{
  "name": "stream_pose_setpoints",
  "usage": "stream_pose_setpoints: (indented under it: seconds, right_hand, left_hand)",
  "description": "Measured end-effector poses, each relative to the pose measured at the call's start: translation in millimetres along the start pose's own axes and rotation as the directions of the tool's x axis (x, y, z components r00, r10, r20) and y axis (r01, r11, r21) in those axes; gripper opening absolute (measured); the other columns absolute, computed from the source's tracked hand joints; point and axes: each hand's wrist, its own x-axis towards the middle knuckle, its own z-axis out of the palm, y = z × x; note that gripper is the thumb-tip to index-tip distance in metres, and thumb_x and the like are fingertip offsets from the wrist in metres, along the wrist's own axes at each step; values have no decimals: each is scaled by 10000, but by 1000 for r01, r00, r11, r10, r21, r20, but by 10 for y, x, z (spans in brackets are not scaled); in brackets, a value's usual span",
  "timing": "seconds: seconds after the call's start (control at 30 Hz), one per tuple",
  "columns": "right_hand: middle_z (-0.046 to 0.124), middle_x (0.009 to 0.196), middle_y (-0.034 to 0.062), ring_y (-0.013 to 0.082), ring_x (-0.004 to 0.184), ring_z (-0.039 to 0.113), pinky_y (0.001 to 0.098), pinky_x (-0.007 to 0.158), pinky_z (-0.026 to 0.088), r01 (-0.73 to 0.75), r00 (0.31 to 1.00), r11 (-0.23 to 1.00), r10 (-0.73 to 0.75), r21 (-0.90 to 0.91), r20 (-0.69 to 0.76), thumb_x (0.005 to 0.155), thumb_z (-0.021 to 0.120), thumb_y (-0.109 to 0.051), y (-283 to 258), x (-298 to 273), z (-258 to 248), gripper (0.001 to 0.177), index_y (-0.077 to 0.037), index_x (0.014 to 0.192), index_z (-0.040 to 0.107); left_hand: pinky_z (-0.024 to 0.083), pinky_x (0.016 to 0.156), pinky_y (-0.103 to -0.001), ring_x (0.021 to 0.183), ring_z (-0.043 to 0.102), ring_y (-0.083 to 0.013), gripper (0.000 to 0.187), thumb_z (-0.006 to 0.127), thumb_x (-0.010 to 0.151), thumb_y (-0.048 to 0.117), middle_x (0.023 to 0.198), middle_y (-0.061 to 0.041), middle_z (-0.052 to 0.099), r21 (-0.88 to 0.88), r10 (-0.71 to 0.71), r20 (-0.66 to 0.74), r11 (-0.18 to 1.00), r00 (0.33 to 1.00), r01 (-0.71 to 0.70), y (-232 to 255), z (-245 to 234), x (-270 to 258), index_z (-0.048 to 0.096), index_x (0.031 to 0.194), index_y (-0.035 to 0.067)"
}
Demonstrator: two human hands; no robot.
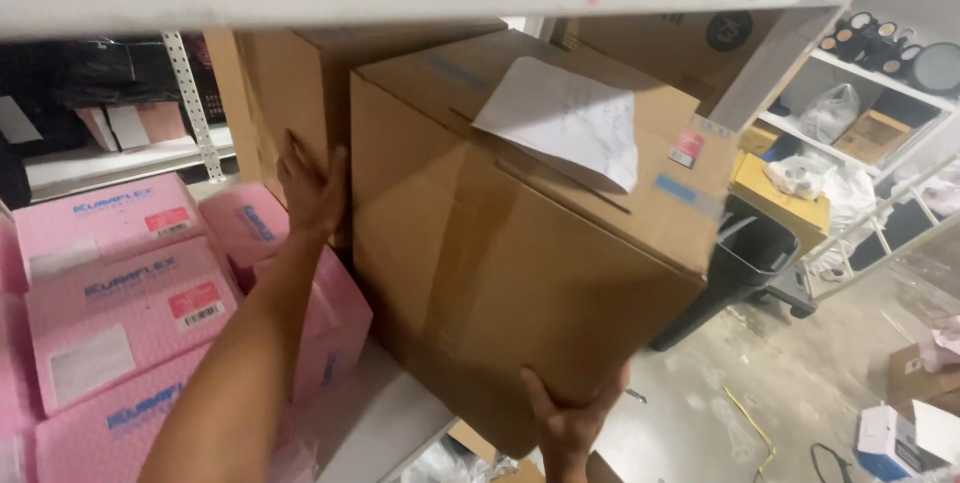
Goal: The person unboxes pink packages from a cardboard box and places them onto a storage shelf in organized rows.
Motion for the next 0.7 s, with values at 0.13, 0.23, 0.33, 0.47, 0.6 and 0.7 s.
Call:
stream_pose_setpoints:
  seconds: [0.13,0.23,0.33,0.47,0.6,0.7]
  right_hand:
    - [395,1425,215,287,1296,481,433,1026,472,-151,988,989,150,13,27,608,886,-30,125,-65,12,1241,-33,1581,116]
    - [406,1416,241,321,1283,488,439,1063,450,63,998,992,-64,-109,-10,583,885,-15,133,-62,67,1230,-21,1568,148]
    - [460,1434,254,346,1278,542,456,1011,508,-153,988,988,153,7,-22,596,850,4,63,-106,112,1238,-20,1591,114]
    - [465,1446,255,367,1288,555,480,994,542,-84,996,984,88,158,-19,630,841,-30,208,-150,118,1204,-17,1594,119]
    - [341,1580,254,401,1417,453,546,1050,534,68,998,970,-63,232,-28,651,928,-165,485,-101,26,1243,-13,1593,131]
    - [323,1686,212,383,1598,335,594,1292,319,394,917,918,-389,48,-94,664,893,-492,460,527,-312,1241,-52,1633,254]
  left_hand:
    - [354,1098,-526,1290,380,-579,1053,838,854,352,1447,-420,255,157,-7,-19,988,1000,9,47,25,-17,136,1583,61]
    - [412,1073,-522,1213,465,-544,933,777,896,203,1409,-390,326,187,53,-14,981,998,-49,-55,160,6,178,1606,107]
    - [446,1052,-517,1184,491,-535,885,658,897,29,1379,-371,361,198,97,79,974,992,-110,-211,237,88,192,1644,121]
    - [446,996,-538,1154,459,-582,887,649,879,-2,1324,-405,350,189,232,146,948,962,-257,-324,355,130,167,1622,41]
    - [451,964,-553,1111,496,-553,744,627,957,101,1288,-388,414,264,188,133,940,973,-218,-428,362,244,237,1587,31]
    - [442,969,-560,1125,479,-555,743,631,950,119,1302,-382,398,310,77,214,940,974,-143,-566,194,522,247,1582,39]
